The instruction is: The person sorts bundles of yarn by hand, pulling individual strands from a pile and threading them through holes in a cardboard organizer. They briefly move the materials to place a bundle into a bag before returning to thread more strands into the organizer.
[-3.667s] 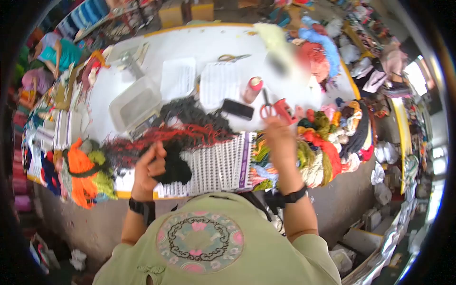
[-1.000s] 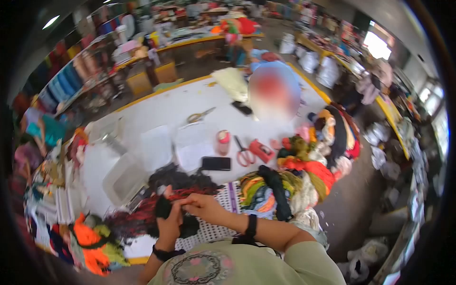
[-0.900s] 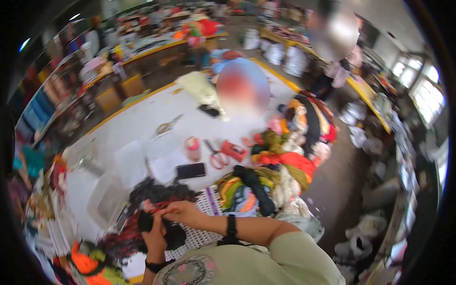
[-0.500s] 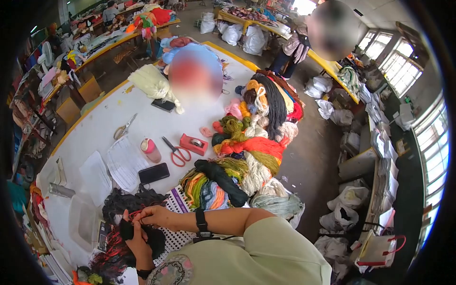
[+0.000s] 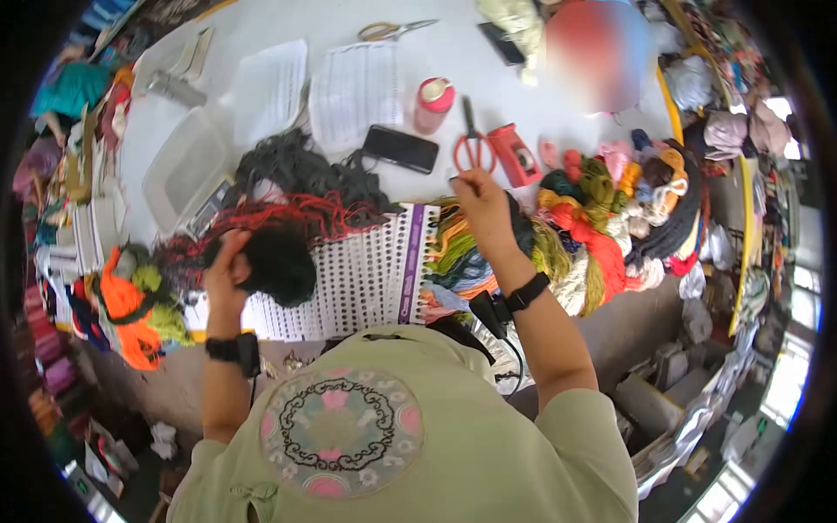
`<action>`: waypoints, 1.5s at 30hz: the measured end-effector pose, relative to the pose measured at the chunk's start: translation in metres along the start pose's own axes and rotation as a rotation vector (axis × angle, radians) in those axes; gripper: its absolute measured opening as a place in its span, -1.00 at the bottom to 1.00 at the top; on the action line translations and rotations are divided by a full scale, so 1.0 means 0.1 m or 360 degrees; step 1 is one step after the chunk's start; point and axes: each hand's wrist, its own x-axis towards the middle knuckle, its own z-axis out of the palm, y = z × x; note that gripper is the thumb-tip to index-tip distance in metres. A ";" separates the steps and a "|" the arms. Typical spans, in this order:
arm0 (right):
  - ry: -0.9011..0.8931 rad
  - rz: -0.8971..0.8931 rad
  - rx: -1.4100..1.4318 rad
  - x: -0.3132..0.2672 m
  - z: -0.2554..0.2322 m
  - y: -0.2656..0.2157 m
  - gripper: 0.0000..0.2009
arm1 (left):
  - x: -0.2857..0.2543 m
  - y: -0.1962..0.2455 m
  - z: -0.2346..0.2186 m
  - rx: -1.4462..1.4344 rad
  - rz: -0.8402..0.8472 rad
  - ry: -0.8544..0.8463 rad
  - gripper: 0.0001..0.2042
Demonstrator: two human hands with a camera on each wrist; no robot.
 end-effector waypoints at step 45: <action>-0.0673 -0.0065 -0.0787 0.01 1.06 0.91 -0.81 | 0.35 -1.41 1.13 0.0715 -0.0545 -0.0701 -0.92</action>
